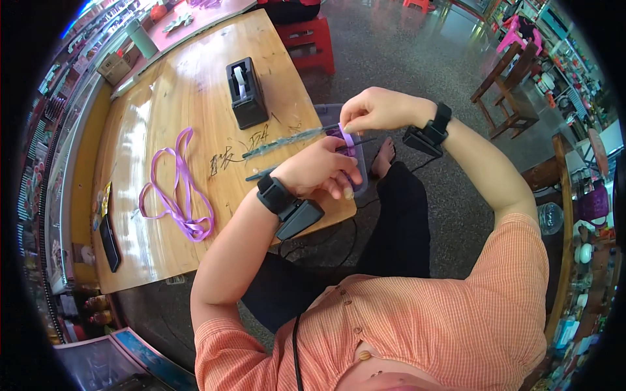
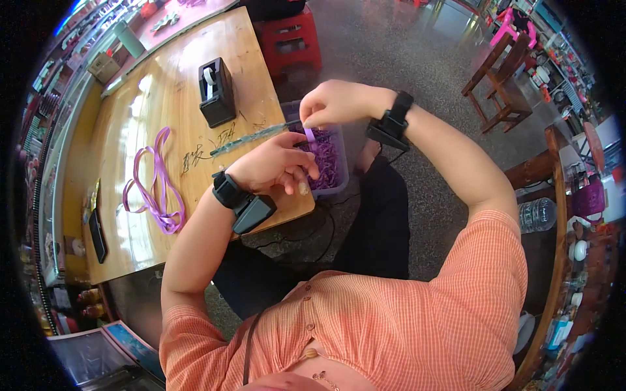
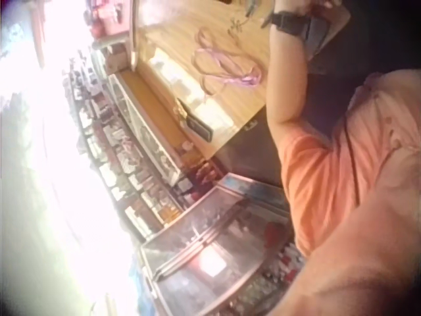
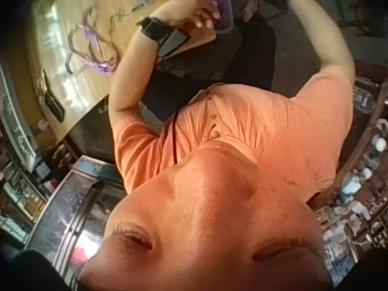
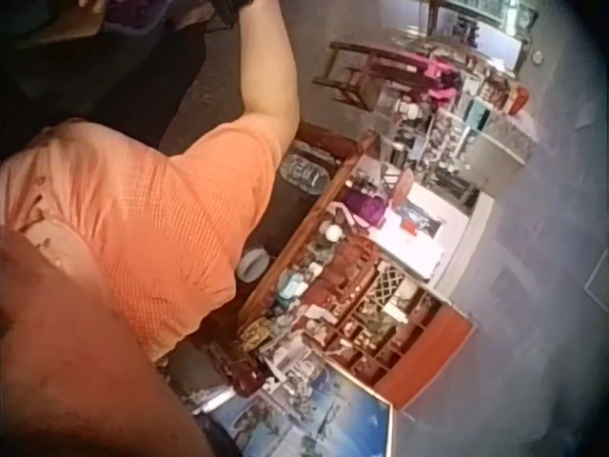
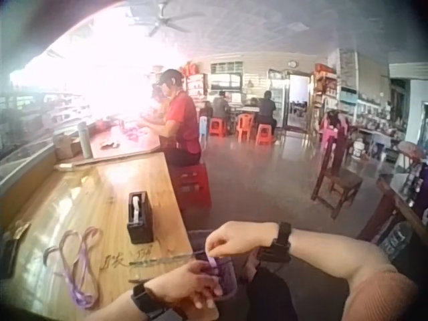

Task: Measuring purple plastic straps against a ruler on a table and sorting them into a bin.

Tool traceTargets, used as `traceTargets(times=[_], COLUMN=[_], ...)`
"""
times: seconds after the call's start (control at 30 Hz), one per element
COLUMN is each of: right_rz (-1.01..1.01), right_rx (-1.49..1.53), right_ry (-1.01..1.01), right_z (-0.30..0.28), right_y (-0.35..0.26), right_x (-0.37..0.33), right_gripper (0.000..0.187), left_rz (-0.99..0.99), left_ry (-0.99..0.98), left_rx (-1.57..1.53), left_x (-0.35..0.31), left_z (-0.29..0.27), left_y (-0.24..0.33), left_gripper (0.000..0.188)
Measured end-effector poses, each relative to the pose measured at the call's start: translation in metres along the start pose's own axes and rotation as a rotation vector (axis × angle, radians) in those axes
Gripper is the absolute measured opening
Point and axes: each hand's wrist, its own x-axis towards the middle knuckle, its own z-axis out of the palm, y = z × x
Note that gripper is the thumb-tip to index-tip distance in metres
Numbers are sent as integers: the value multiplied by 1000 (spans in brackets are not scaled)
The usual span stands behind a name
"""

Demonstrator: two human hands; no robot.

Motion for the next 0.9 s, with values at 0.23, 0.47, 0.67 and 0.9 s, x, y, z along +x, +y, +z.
traceTargets(times=[0.23, 0.47, 0.67, 0.9], right_rz=[-97, -143, -92, -69], right_rx=[-71, -105, -13, 80], right_ry=[-68, -56, -95, -135], right_z=[-6, -7, -7, -10], right_y=[16, 12, 19, 21], right_x=[15, 16, 20, 19], right_gripper=[18, 12, 12, 11], left_rz=[-18, -10, -19, -14], left_ry=[36, 45, 55, 55], left_rx=[10, 40, 37, 31], left_x=[2, 2, 1, 1], left_z=[3, 2, 4, 5], left_y=[1, 0, 1, 1], left_gripper=[65, 66, 63, 64])
